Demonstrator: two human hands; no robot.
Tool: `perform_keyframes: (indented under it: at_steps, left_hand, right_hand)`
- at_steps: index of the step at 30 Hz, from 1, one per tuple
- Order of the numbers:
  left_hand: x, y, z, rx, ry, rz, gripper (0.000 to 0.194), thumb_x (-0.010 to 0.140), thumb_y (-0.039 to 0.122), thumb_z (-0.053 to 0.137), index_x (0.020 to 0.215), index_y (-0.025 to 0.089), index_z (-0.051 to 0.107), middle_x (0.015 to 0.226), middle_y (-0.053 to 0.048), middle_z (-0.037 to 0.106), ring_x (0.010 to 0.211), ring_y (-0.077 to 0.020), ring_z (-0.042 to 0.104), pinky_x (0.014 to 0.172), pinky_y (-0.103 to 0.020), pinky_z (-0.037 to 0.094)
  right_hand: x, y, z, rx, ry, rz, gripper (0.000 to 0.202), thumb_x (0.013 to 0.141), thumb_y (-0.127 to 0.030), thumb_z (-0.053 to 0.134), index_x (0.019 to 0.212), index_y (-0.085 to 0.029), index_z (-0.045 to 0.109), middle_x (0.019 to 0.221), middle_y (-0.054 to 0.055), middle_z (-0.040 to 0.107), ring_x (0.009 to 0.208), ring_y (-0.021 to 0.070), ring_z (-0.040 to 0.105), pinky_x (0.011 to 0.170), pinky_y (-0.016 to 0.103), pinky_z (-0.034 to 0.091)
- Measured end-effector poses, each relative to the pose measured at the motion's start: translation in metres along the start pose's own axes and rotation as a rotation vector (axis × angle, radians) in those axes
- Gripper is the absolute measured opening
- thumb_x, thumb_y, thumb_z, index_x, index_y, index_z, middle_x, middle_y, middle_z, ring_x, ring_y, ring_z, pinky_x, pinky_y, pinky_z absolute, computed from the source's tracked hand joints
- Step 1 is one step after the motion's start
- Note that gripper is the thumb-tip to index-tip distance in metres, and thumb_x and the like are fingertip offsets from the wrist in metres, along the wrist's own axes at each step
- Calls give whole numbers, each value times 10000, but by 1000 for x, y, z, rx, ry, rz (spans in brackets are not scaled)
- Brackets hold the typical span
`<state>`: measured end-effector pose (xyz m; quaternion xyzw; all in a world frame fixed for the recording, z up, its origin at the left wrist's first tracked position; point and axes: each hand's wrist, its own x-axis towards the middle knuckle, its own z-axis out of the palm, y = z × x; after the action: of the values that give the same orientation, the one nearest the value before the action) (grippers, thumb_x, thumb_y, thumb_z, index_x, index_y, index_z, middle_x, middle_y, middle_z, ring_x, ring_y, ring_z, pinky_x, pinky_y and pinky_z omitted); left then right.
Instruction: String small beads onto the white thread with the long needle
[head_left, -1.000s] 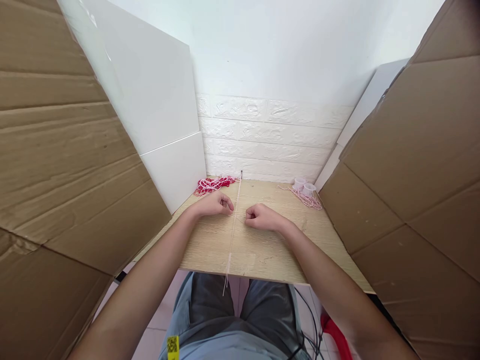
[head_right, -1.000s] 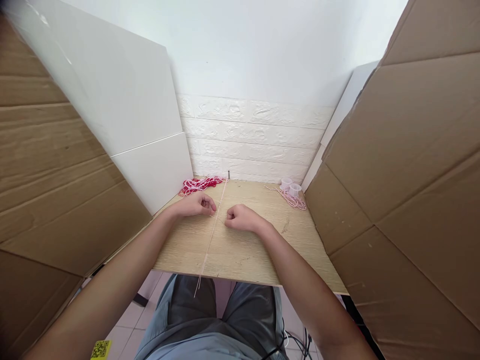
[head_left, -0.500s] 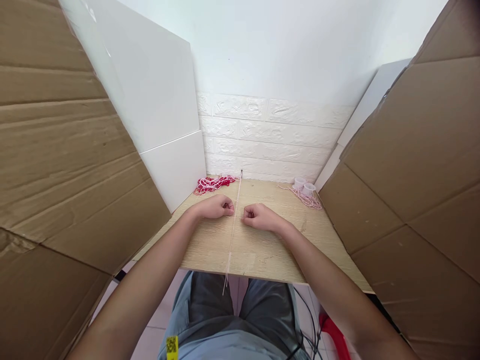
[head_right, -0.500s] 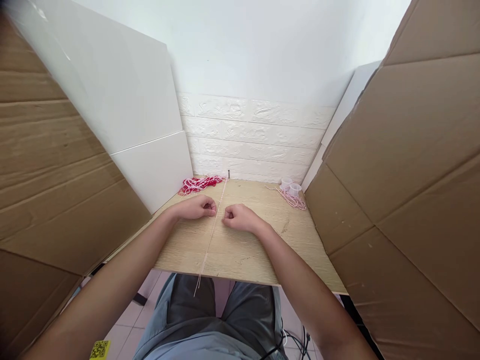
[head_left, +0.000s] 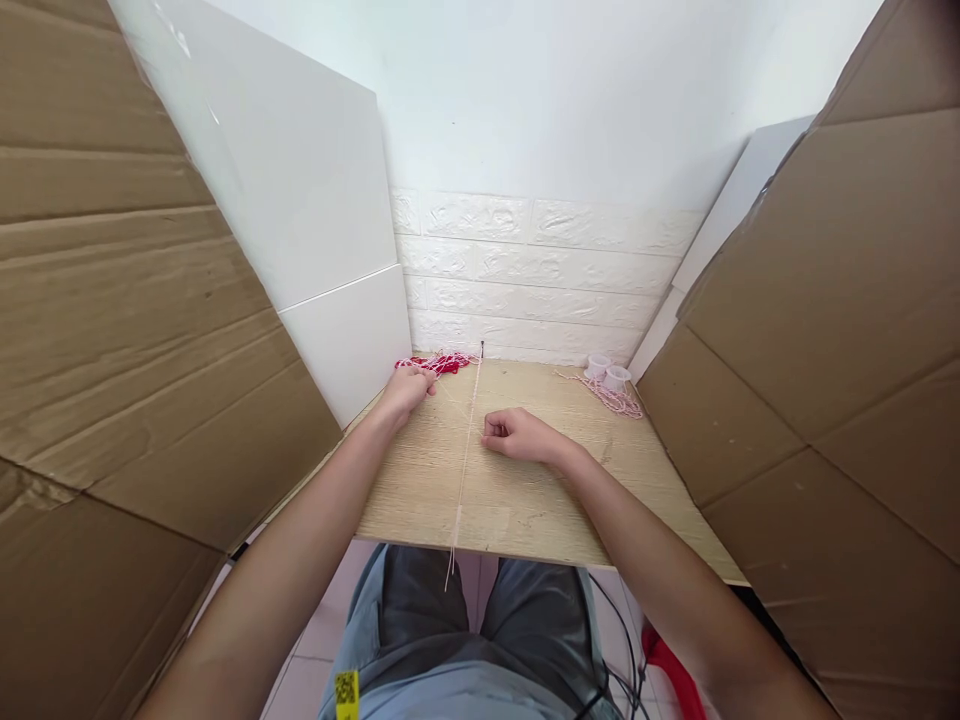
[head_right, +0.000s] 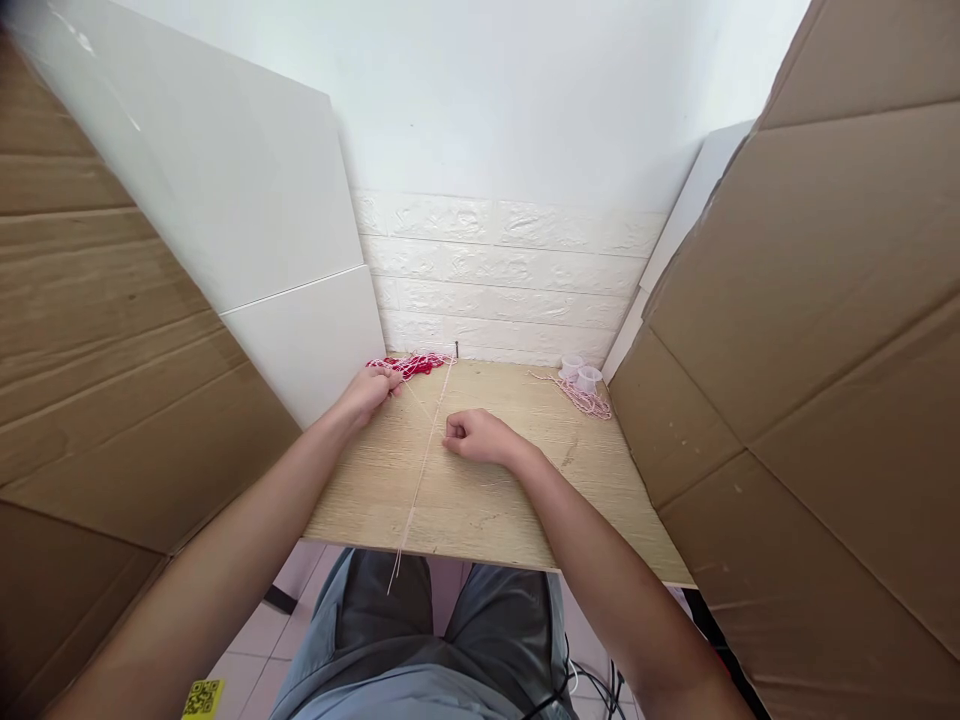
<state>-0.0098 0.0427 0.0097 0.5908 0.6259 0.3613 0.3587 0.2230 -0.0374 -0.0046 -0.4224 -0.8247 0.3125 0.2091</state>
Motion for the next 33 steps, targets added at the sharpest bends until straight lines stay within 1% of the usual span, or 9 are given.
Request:
perform_keyframes:
  at_steps: [3,7,9,13,16,25,27,29,33]
  left_hand:
    - [4,-5,-5,154,176,84,178,771,361,578,738,187,561,700,-48,621,597,-152,508,546,-276,320]
    - [0,-4,-9,269,187,213,204,715,324,640,864,194,587,755,-42,633,668,-167,540,572,-267,337]
    - [-5,1,-8,245,65,294,211,693,295,649,872,190,606,700,-12,597,627,-146,512,563,-256,339]
    - [-20,11,-4,254,-404,415,209,674,336,673,797,168,687,572,29,500,539,-112,438,513,-244,299]
    - [-28,15,0,287,-587,443,263,644,354,711,826,165,726,571,33,514,539,-107,442,505,-242,290]
    - [-33,19,5,353,-728,441,180,672,330,663,734,165,695,645,10,619,593,-121,512,537,-236,354]
    - [-33,19,5,369,-711,441,160,677,311,645,739,169,686,665,9,629,604,-125,520,544,-236,362]
    - [-30,17,4,394,-608,429,150,678,300,631,745,174,677,678,2,641,615,-139,533,546,-241,363]
    - [-14,6,-3,489,-146,315,137,696,316,613,737,193,658,739,-33,671,659,-174,560,550,-254,335]
  right_hand:
    - [0,-1,0,0,5,3,75,782,-213,549,730,-162,568,699,-17,562,627,101,469,582,216,315]
    - [-1,-4,0,-14,15,25,76,778,-202,553,715,-162,559,688,-19,559,623,99,465,579,217,306]
    - [-1,-6,-1,-21,19,34,72,775,-191,550,711,-160,559,686,-19,562,620,96,464,578,217,305]
    - [-3,-9,-2,-28,27,36,76,780,-197,550,716,-160,568,684,-20,569,613,96,465,575,220,306]
    - [-3,-9,-2,-30,33,37,81,789,-213,552,730,-161,571,696,-18,577,618,98,470,577,222,307]
    - [-2,-7,-1,-42,32,47,113,804,-241,562,722,-164,553,686,-21,564,622,99,461,579,224,298]
    - [-3,-7,-1,-36,31,38,102,802,-234,556,727,-165,558,688,-22,562,623,100,464,580,223,300]
    - [-3,-7,-1,-22,25,20,88,800,-220,544,733,-165,564,686,-24,556,621,99,463,580,221,303]
    - [-2,-6,-1,1,9,7,75,787,-203,540,727,-164,561,675,-29,536,618,96,451,583,216,303]
